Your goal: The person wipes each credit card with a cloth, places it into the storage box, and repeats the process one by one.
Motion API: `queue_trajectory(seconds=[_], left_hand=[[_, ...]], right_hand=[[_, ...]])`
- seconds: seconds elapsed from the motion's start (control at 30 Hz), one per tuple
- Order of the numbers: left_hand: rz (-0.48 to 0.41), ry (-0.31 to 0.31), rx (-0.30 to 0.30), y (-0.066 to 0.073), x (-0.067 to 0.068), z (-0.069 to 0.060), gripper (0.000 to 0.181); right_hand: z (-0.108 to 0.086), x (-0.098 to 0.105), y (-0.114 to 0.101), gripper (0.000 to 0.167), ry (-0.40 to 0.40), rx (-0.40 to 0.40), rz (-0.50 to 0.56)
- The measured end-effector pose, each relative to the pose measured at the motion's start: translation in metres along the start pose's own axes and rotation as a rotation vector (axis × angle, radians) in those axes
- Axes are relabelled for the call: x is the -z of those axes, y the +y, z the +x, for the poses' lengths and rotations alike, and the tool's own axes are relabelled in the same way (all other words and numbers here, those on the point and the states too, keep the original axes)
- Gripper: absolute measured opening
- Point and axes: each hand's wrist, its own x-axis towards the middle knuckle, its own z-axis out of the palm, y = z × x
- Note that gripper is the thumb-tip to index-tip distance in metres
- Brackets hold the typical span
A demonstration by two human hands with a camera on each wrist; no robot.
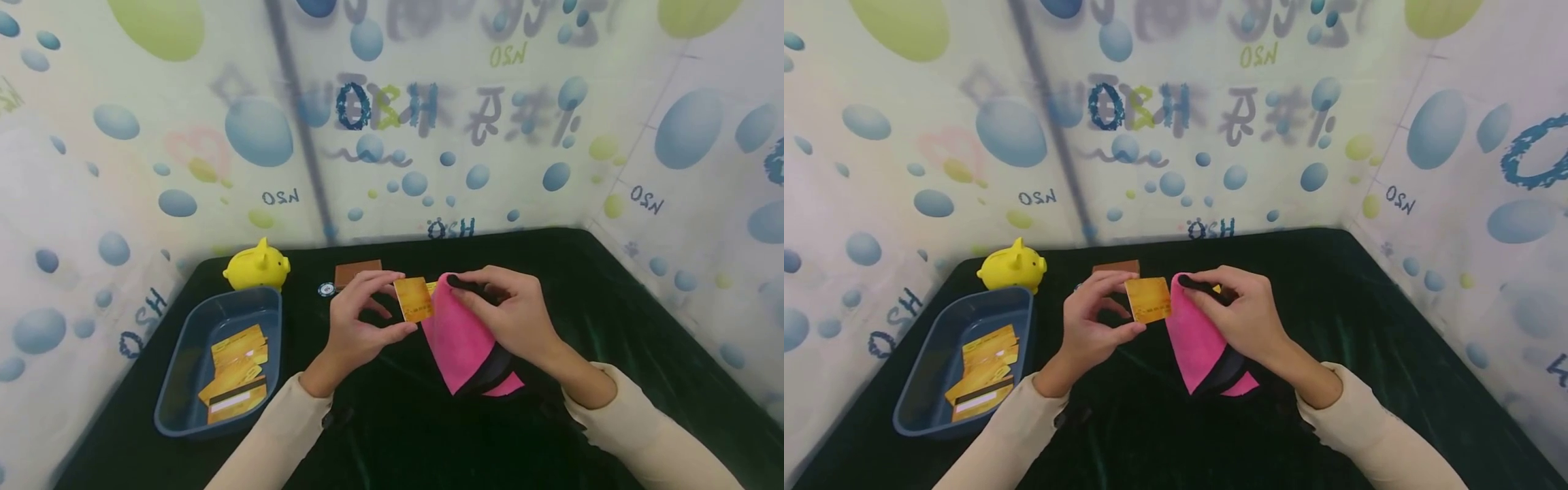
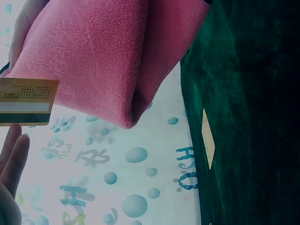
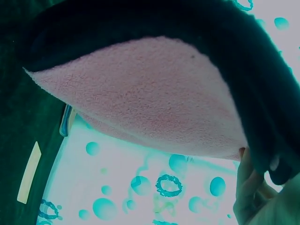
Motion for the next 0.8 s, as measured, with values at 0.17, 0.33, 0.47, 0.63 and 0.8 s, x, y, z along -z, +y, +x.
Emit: queue_trajectory(seconds=[0.17, 0.33, 0.47, 0.63, 0.8], left_hand=[[0.007, -0.020, 0.013, -0.001, -0.003, -0.002, 0.061], [0.023, -0.034, 0.025, 0.000, -0.006, -0.002, 0.061], [0.031, -0.031, 0.019, 0.001, -0.006, -0.001, 0.061], [0.018, -0.029, 0.033, 0.003, -0.006, -0.002, 0.062], [0.010, -0.025, 0.036, 0.002, -0.009, -0.002, 0.063]], right_hand=[[0.001, -0.002, -0.003, 0.030, 0.017, 0.033, 0.001], [0.002, -0.007, -0.005, 0.031, 0.021, 0.076, 0.012], [0.002, -0.012, -0.006, 0.031, 0.011, 0.112, 0.013], [0.003, -0.018, -0.008, 0.032, 0.003, 0.161, 0.012], [0.004, -0.022, -0.011, 0.033, -0.004, 0.193, 0.013]])
